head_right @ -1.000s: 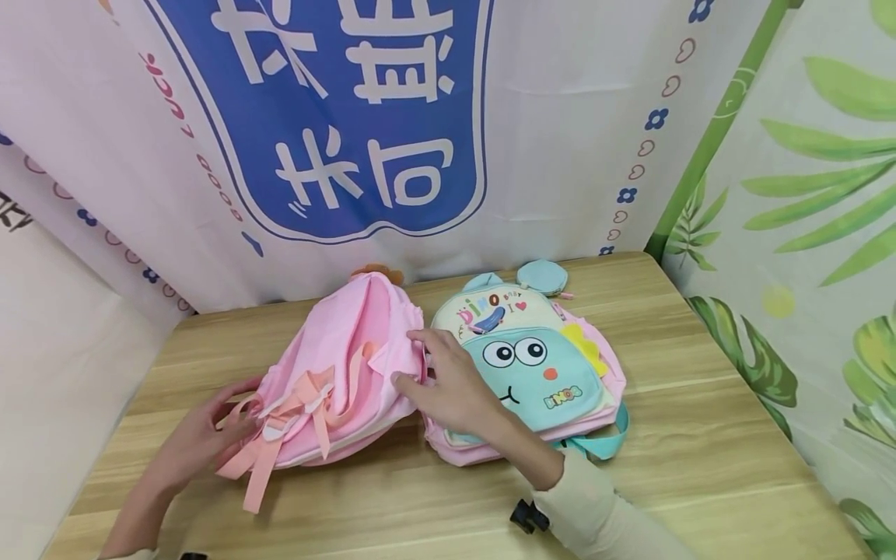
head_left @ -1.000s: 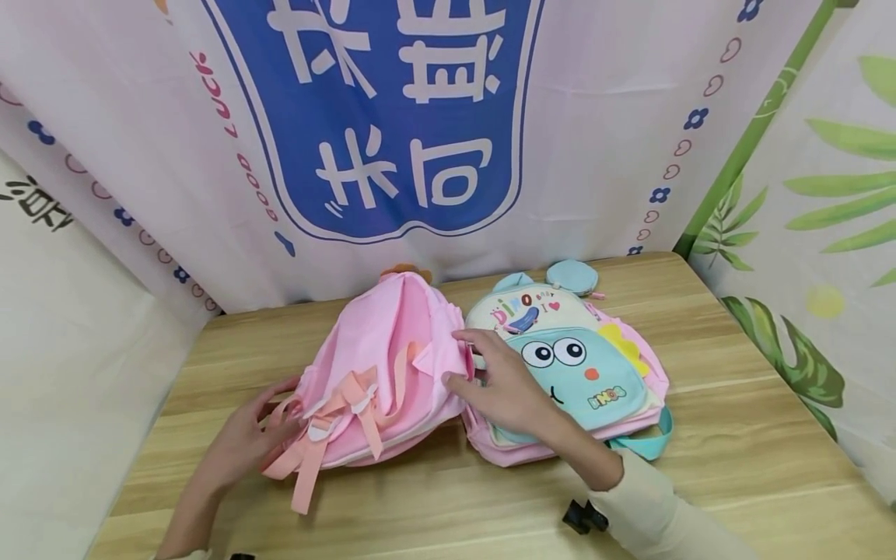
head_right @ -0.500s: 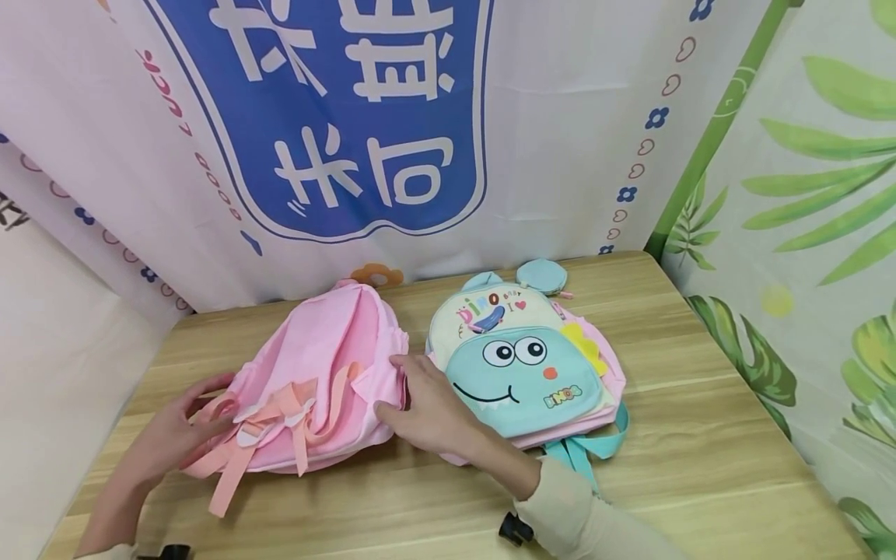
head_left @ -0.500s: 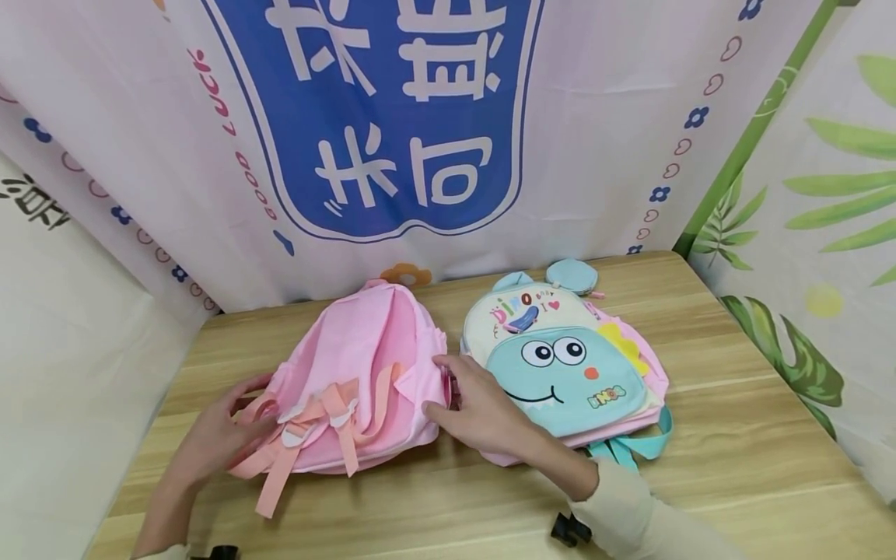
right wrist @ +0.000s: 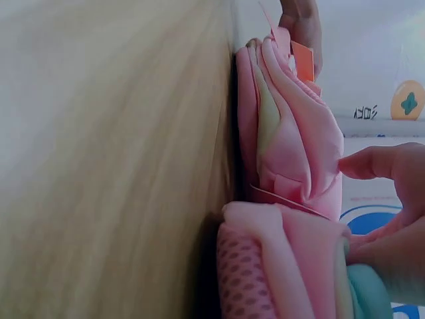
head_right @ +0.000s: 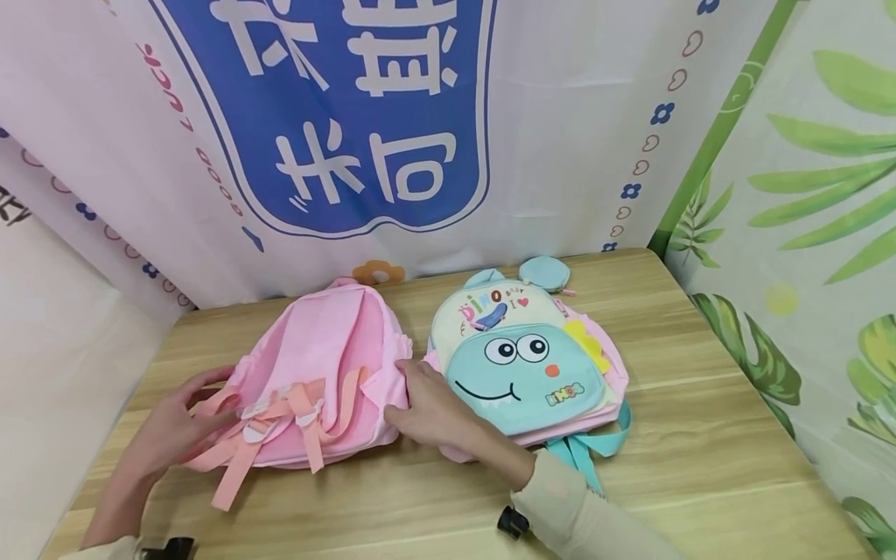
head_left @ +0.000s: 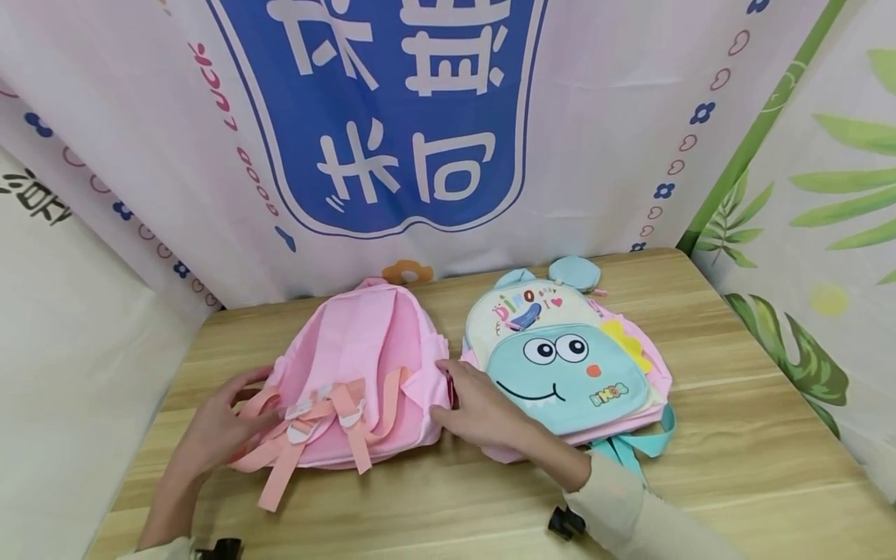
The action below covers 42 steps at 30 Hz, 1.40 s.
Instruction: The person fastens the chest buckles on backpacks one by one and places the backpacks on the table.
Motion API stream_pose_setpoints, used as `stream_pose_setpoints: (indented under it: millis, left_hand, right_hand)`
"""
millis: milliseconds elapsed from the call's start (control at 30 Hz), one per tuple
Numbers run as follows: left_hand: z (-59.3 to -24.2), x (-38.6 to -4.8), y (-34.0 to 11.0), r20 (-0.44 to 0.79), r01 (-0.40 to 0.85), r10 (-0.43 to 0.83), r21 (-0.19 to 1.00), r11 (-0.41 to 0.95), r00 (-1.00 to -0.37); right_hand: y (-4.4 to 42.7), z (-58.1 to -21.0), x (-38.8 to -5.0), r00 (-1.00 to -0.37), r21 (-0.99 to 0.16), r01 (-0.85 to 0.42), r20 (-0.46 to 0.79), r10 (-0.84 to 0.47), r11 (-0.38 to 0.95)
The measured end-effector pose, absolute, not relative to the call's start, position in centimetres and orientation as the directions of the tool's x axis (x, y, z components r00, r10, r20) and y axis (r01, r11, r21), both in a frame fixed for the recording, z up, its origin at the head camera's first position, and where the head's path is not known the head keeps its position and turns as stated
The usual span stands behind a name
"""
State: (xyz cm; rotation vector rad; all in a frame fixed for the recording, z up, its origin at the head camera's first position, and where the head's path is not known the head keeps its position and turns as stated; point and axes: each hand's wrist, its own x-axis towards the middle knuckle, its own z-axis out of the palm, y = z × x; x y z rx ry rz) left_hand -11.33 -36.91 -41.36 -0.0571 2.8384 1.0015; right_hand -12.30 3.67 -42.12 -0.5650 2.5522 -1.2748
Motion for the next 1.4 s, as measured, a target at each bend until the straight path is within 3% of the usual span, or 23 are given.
stream_pose_setpoints:
  millis: [300, 533, 1400]
  left_hand:
    - [-41.8, -11.6, -36.5, -0.090, -0.027, 0.033, 0.597, 0.802, -0.995]
    - [-42.2, -11.8, -36.4, -0.144, -0.075, 0.010, 0.573, 0.816, -0.990]
    - [-42.3, -11.6, -36.5, -0.147, -0.076, 0.009, 0.560, 0.825, -0.989]
  right_hand:
    - [3.8, -42.4, -13.2, -0.891, -0.791, -0.233, -0.059, -0.450, 0.565]
    - [3.7, -42.5, -13.0, -0.885, -0.776, -0.222, -0.094, -0.457, 0.590]
    - [3.8, -42.3, -12.8, -0.885, -0.754, -0.214, -0.119, -0.450, 0.621]
